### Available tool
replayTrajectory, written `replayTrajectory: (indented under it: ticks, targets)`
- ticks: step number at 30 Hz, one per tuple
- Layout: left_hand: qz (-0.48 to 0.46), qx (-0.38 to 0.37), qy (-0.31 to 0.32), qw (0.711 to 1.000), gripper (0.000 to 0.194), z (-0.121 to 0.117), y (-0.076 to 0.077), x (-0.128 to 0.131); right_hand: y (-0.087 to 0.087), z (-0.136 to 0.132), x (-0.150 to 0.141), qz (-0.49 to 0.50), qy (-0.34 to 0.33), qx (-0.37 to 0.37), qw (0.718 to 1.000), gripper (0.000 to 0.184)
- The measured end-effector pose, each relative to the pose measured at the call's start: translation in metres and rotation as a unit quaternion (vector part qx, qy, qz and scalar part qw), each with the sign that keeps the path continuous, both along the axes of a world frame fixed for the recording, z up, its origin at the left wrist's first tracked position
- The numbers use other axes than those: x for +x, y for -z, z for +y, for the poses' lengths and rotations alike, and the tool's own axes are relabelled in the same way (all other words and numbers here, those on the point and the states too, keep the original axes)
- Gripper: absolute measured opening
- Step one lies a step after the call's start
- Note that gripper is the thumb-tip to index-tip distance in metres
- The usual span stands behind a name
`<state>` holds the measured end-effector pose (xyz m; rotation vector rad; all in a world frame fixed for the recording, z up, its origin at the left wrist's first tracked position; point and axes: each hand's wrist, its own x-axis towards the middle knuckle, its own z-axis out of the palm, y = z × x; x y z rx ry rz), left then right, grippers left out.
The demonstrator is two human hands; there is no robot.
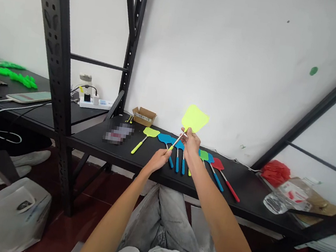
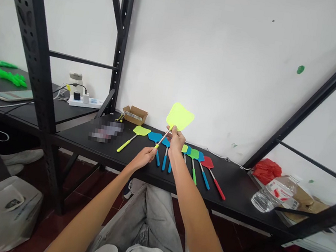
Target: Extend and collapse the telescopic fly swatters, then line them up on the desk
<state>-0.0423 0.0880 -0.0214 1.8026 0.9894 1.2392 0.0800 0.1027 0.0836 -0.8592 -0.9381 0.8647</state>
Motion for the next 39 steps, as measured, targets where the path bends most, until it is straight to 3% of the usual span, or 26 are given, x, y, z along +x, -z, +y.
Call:
replayTrajectory:
  ticks: [3, 6, 10, 13, 16, 19, 22, 25, 27, 32, 35, 39]
  targets:
    - [0.010, -0.005, 0.000, 1.000, 0.049, -0.002, -0.001, -0.001, 0.020, -0.002, 0.010, -0.025, 0.039, -0.013, 0.999, 0.032]
    - [0.019, -0.001, -0.026, 0.999, 0.044, -0.003, -0.004, -0.002, 0.039, -0.005, 0.021, -0.091, 0.033, -0.052, 0.994, 0.031]
    - [0.023, 0.011, -0.149, 0.988, 0.032, -0.003, -0.006, -0.005, 0.057, -0.019, 0.026, -0.227, 0.010, -0.036, 0.973, 0.030]
    - [0.088, -0.003, -0.256, 0.963, 0.041, -0.004, -0.008, -0.006, 0.066, -0.049, 0.021, -0.291, 0.010, 0.012, 0.957, 0.028]
    - [0.182, -0.023, -0.285, 0.941, 0.053, -0.007, -0.011, -0.003, 0.079, -0.102, 0.013, -0.322, -0.022, 0.047, 0.945, 0.028]
    - [0.263, -0.007, -0.285, 0.922, 0.050, -0.011, -0.014, 0.002, 0.108, -0.162, 0.003, -0.331, -0.071, 0.036, 0.940, 0.030]
    - [0.308, 0.018, -0.272, 0.911, 0.037, -0.013, -0.017, 0.007, 0.152, -0.206, -0.005, -0.327, -0.110, -0.014, 0.939, 0.032]
    - [0.328, 0.038, -0.279, 0.902, 0.037, -0.012, -0.019, 0.004, 0.190, -0.221, -0.008, -0.307, -0.126, -0.067, 0.941, 0.038]
    - [0.349, 0.062, -0.306, 0.884, 0.037, -0.010, -0.021, -0.007, 0.204, -0.221, -0.007, -0.290, -0.130, -0.089, 0.944, 0.040]
    - [0.433, 0.040, -0.390, 0.812, 0.040, -0.003, -0.026, -0.058, 0.210, -0.217, -0.001, -0.297, -0.104, -0.087, 0.945, 0.038]
    - [0.467, 0.002, -0.361, 0.807, 0.039, -0.005, -0.028, -0.078, 0.205, -0.218, 0.000, -0.289, -0.103, -0.077, 0.949, 0.035]
    - [0.462, -0.018, -0.362, 0.810, 0.044, -0.011, -0.025, -0.081, 0.201, -0.220, 0.000, -0.262, -0.121, -0.072, 0.955, 0.036]
